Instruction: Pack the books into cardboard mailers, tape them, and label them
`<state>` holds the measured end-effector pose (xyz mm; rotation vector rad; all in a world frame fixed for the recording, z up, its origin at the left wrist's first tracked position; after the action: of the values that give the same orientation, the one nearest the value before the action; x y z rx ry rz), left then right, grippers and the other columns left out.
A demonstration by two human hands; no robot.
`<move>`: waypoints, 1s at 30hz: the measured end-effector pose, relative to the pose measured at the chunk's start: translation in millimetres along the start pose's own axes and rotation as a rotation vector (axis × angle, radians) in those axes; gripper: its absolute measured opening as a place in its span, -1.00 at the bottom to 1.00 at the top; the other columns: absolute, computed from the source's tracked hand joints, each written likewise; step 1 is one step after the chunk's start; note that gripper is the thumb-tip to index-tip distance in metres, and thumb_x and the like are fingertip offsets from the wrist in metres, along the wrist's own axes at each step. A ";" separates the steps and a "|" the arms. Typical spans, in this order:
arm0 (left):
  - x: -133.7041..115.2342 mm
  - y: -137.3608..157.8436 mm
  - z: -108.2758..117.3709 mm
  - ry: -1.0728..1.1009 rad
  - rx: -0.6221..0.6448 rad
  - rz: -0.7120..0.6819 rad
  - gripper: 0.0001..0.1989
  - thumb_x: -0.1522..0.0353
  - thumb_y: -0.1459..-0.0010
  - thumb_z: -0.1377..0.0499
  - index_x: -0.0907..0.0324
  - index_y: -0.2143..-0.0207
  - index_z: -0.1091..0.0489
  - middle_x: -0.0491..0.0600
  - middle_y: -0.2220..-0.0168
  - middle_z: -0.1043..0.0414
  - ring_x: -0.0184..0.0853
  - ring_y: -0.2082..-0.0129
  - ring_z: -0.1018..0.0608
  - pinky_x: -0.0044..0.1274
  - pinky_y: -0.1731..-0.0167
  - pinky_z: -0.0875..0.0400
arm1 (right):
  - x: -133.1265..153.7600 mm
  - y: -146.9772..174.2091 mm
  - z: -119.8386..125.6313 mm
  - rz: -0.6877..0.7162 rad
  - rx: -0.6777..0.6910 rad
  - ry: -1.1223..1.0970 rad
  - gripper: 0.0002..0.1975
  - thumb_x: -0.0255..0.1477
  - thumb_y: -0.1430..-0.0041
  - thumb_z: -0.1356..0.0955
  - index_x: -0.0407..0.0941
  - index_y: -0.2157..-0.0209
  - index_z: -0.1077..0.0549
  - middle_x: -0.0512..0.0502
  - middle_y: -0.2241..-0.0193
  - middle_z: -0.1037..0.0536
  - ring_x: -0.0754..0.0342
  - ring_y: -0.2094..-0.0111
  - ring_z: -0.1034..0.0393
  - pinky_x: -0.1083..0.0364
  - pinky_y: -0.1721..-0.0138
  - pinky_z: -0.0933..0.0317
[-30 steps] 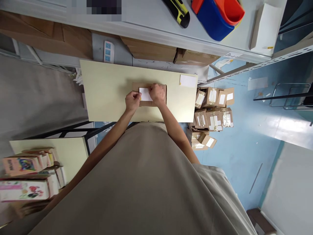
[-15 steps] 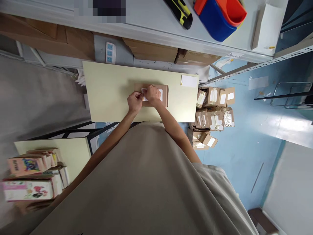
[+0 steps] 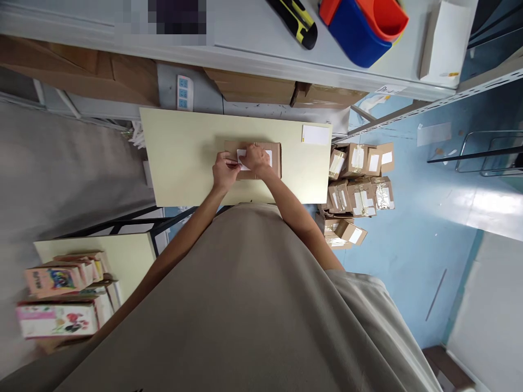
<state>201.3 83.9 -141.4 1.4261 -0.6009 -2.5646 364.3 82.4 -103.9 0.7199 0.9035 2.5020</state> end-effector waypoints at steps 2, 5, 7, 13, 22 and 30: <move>0.5 -0.9 0.2 -0.004 -0.008 0.000 -0.53 0.54 -0.09 -0.39 0.04 -0.02 -0.44 -0.12 0.27 -0.68 -0.17 0.16 -0.77 -0.40 -0.02 -0.57 | 1.4 -2.6 0.6 -0.022 -0.034 -0.017 -0.54 -0.18 -0.60 -0.41 -0.25 -0.25 -0.61 -0.48 -0.20 -0.71 -0.31 -0.30 -0.61 -0.13 -0.29 -0.48; -0.6 -1.5 0.5 -0.028 -0.016 -0.002 -0.56 0.56 -0.09 -0.38 0.06 0.02 -0.43 -0.11 0.26 -0.65 -0.22 0.18 -0.73 -0.42 -0.01 -0.55 | 3.6 -4.7 -0.4 -0.052 -0.061 -0.024 -0.45 -0.06 -0.63 -0.36 -0.27 -0.24 -0.63 -0.52 -0.19 -0.71 -0.34 -0.28 -0.62 -0.15 -0.28 -0.47; -0.7 -2.2 0.1 -0.036 -0.007 0.006 -0.56 0.58 -0.06 -0.38 0.05 0.04 -0.43 -0.13 0.26 -0.63 -0.23 0.20 -0.70 -0.42 0.00 -0.55 | 4.8 -4.1 -1.2 -0.059 -0.068 -0.016 -0.42 -0.04 -0.65 -0.34 -0.28 -0.21 -0.64 -0.55 -0.19 -0.70 -0.37 -0.27 -0.61 -0.17 -0.26 -0.47; 5.2 -9.9 1.3 -0.070 0.028 0.013 -0.53 0.56 0.05 -0.42 -0.01 0.11 -0.46 -0.18 0.34 -0.55 -0.18 0.21 -0.68 -0.37 0.03 -0.53 | 3.0 -0.2 0.8 -0.062 -0.052 -0.044 -0.44 -0.07 -0.70 -0.28 -0.29 -0.17 -0.63 -0.48 -0.10 -0.74 -0.20 -0.19 -0.64 -0.03 -0.23 -0.39; 23.4 -24.1 1.1 -0.038 0.130 0.044 -0.48 0.49 0.13 -0.48 0.01 0.10 -0.46 -0.21 0.38 -0.45 -0.25 0.29 -0.59 -0.41 0.11 -0.45 | 2.1 -4.7 -1.7 -0.046 0.014 -0.033 -0.56 -0.17 -0.55 -0.47 -0.22 -0.20 -0.67 -0.42 -0.07 -0.77 -0.26 -0.20 -0.66 -0.08 -0.22 -0.47; 12.4 -16.3 4.8 -0.027 0.104 0.062 -0.51 0.46 0.15 -0.42 0.01 0.12 -0.44 -0.24 0.40 -0.40 -0.29 0.33 -0.55 -0.43 0.12 -0.47 | 1.9 9.2 -6.4 0.029 0.012 -0.040 -0.53 -0.18 -0.50 -0.53 -0.24 -0.21 -0.63 -0.51 -0.22 -0.70 -0.28 -0.26 -0.64 -0.08 -0.26 -0.48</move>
<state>191.6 96.1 -155.6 1.3830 -0.7808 -2.5426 357.5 73.7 -101.3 0.7888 0.9013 2.4999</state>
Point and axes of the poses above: each hand's wrist, its own y-axis away from the middle knuckle, its own z-axis out of the back of the hand, x = y × z, the point moved 8 cm from there along -y, towards the middle knuckle
